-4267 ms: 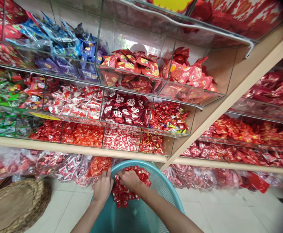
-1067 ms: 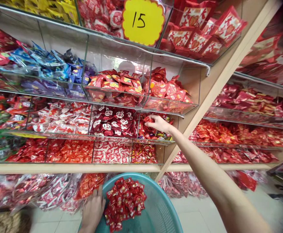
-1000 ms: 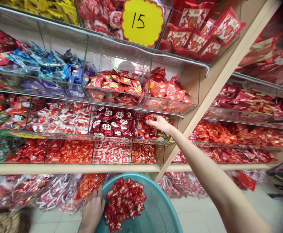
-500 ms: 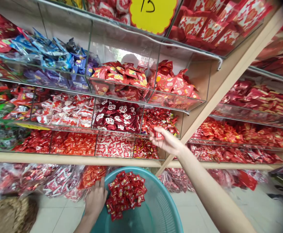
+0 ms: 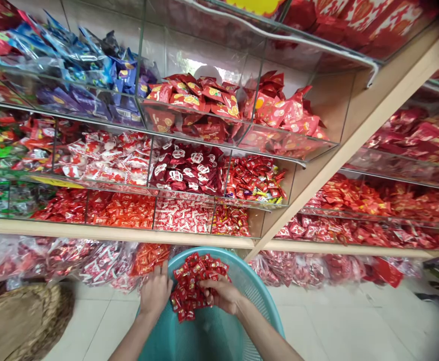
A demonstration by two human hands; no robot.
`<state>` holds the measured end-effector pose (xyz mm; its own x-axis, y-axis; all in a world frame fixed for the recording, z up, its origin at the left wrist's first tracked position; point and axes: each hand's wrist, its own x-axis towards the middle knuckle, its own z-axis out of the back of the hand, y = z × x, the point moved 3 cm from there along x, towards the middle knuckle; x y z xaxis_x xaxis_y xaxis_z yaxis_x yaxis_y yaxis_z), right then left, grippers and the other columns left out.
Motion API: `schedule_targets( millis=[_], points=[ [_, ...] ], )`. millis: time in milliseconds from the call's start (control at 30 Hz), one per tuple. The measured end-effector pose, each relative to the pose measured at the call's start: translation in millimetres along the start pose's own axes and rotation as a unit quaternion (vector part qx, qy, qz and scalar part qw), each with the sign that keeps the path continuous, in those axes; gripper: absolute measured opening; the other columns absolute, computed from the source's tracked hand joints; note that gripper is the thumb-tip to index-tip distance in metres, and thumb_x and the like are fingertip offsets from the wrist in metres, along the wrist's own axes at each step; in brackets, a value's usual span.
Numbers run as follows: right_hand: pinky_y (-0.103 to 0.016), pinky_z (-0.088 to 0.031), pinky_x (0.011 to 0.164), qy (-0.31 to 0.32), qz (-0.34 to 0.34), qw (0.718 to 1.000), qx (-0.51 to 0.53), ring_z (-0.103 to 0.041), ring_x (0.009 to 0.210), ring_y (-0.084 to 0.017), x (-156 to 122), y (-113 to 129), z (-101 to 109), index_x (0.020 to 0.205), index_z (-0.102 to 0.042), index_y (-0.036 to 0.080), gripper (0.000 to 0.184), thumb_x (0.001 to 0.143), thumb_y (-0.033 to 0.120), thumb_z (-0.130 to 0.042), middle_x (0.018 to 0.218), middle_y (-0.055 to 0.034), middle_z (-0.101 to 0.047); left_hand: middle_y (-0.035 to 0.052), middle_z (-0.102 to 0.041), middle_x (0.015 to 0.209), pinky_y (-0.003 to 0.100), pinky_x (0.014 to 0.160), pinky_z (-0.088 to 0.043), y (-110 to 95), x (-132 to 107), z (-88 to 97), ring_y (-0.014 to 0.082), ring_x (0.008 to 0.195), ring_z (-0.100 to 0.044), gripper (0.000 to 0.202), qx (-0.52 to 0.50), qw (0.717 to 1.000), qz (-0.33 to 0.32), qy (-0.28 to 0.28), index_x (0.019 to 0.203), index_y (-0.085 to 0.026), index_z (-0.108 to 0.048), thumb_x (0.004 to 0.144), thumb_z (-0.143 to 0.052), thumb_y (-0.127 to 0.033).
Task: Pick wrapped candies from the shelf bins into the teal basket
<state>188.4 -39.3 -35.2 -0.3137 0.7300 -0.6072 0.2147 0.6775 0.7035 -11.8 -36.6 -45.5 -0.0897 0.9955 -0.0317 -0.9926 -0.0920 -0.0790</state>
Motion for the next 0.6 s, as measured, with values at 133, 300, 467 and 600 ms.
schedule_targets(
  millis=[133, 300, 467, 600],
  points=[
    [-0.019, -0.028, 0.041, -0.065, 0.057, 0.992, -0.096, -0.042, 0.041, -0.007, 8, -10, 10, 0.07, -0.052, 0.02, 0.029, 0.056, 0.03, -0.075, 0.048, 0.0087, -0.051, 0.0148, -0.062, 0.114, 0.036, 0.079, -0.05, -1, 0, 2.0, 0.0252, 0.098, -0.063, 0.051, -0.004, 1.0, -0.001, 0.001, 0.136, -0.012, -0.041, 0.088, -0.027, -0.021],
    [-0.024, -0.039, 0.05, -0.09, 0.177, 0.955, -0.218, -0.051, 0.051, -0.012, 15, -7, 18, 0.084, -0.054, 0.021, 0.03, 0.06, 0.03, -0.07, 0.061, 0.0064, -0.06, 0.0146, -0.061, 0.114, 0.036, 0.078, -0.05, -1, -1, 1.8, 0.025, 0.097, -0.063, 0.051, -0.007, 1.0, 0.001, 0.006, 0.136, -0.013, -0.041, 0.087, -0.028, -0.021],
    [-0.029, -0.046, 0.075, -0.136, 0.26, 0.822, -0.488, -0.061, 0.079, -0.018, 16, 17, 12, 0.077, -0.059, 0.02, 0.01, 0.068, 0.017, -0.063, 0.081, -0.0013, -0.067, 0.0158, -0.06, 0.116, 0.035, 0.078, -0.05, 0, -1, -0.2, 0.0243, 0.098, -0.062, 0.051, -0.006, 1.0, 0.001, 0.002, 0.136, -0.012, -0.04, 0.088, -0.028, -0.022],
    [-0.029, -0.044, 0.084, -0.138, 0.25, 0.708, -0.646, -0.061, 0.096, -0.021, 19, 40, -3, 0.087, -0.063, 0.021, 0.01, 0.078, 0.023, -0.06, 0.1, -0.0057, -0.066, 0.0163, -0.061, 0.115, 0.036, 0.079, -0.05, 0, -2, 1.2, 0.0246, 0.097, -0.062, 0.051, -0.006, 1.0, -0.003, 0.004, 0.136, -0.011, -0.04, 0.088, -0.028, -0.021]
  ],
)
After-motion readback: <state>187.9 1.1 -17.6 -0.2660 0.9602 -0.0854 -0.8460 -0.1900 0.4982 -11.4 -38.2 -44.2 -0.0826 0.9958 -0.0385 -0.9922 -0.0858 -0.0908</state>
